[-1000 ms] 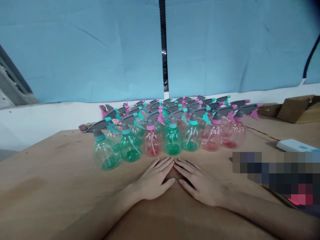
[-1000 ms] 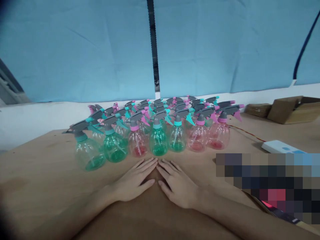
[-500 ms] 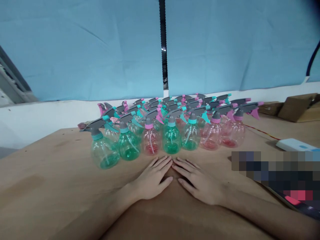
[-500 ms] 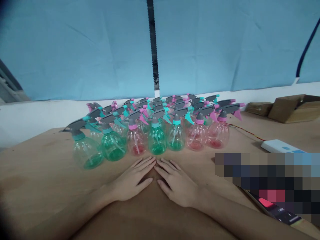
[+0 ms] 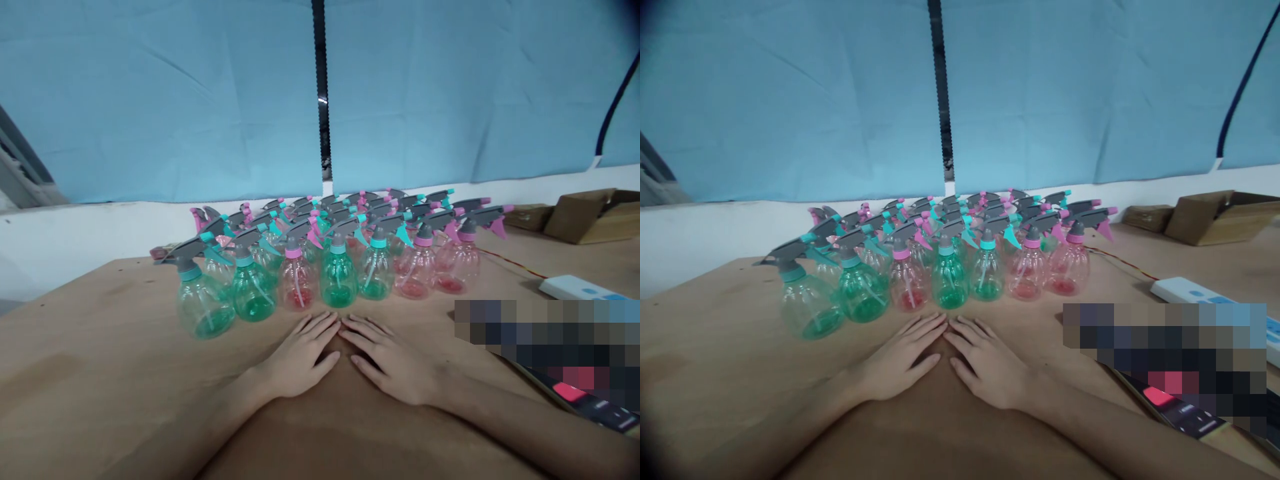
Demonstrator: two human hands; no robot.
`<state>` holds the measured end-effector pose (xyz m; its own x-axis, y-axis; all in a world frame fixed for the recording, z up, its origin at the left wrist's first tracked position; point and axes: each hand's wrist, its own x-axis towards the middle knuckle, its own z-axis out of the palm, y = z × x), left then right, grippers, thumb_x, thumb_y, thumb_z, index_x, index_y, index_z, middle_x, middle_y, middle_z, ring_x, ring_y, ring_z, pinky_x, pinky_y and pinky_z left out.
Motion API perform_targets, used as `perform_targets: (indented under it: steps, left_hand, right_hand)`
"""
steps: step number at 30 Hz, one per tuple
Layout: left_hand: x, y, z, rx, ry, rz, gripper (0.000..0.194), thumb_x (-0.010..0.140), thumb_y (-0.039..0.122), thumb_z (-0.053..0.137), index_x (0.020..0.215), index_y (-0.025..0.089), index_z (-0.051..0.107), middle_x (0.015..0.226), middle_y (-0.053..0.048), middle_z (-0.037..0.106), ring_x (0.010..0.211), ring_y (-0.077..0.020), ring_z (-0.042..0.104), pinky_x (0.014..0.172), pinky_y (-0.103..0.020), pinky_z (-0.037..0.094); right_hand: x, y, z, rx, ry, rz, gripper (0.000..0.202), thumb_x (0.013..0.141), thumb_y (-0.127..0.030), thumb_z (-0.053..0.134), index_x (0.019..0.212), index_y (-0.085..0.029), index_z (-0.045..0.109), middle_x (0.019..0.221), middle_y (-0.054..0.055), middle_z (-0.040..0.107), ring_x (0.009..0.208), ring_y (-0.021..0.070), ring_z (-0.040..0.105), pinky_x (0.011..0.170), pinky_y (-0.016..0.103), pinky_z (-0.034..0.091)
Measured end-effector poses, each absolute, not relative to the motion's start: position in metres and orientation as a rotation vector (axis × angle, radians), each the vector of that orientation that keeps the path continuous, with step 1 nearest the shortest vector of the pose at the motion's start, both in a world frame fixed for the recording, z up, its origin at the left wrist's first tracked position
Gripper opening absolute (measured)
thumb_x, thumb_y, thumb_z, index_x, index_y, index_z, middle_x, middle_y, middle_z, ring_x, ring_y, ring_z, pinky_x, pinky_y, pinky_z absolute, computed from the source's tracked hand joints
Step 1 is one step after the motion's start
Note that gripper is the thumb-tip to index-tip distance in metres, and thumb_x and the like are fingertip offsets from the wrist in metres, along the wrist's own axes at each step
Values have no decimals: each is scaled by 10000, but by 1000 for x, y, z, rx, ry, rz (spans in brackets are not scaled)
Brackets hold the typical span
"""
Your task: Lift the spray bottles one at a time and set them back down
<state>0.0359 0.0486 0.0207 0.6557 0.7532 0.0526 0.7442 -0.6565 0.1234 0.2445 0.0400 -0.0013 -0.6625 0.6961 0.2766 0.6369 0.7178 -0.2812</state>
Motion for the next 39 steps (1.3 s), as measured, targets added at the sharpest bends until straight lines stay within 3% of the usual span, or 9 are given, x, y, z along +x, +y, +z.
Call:
perform_targets:
  steps: [5,39]
  left_hand:
    - [35,48,20,2778,1243,204,501,912,376,349,1367,166,337,1444,-82,317,1338,-211,259,1089,-428,245]
    - [36,49,20,2800,1254,136,522,919,386,333,1372,125,329,1455,-84,287,1347,-213,236,1103,-427,221]
  right_hand:
    - [244,40,-1,-1026,-2552,238,455,901,-273,383,1340,-158,413,1405,101,396,1304,226,319,1060,467,283]
    - [245,40,-3,-1044,-2568,199,451,914,-286,364,1343,-151,405,1413,95,383,1306,225,314,1066,452,286]
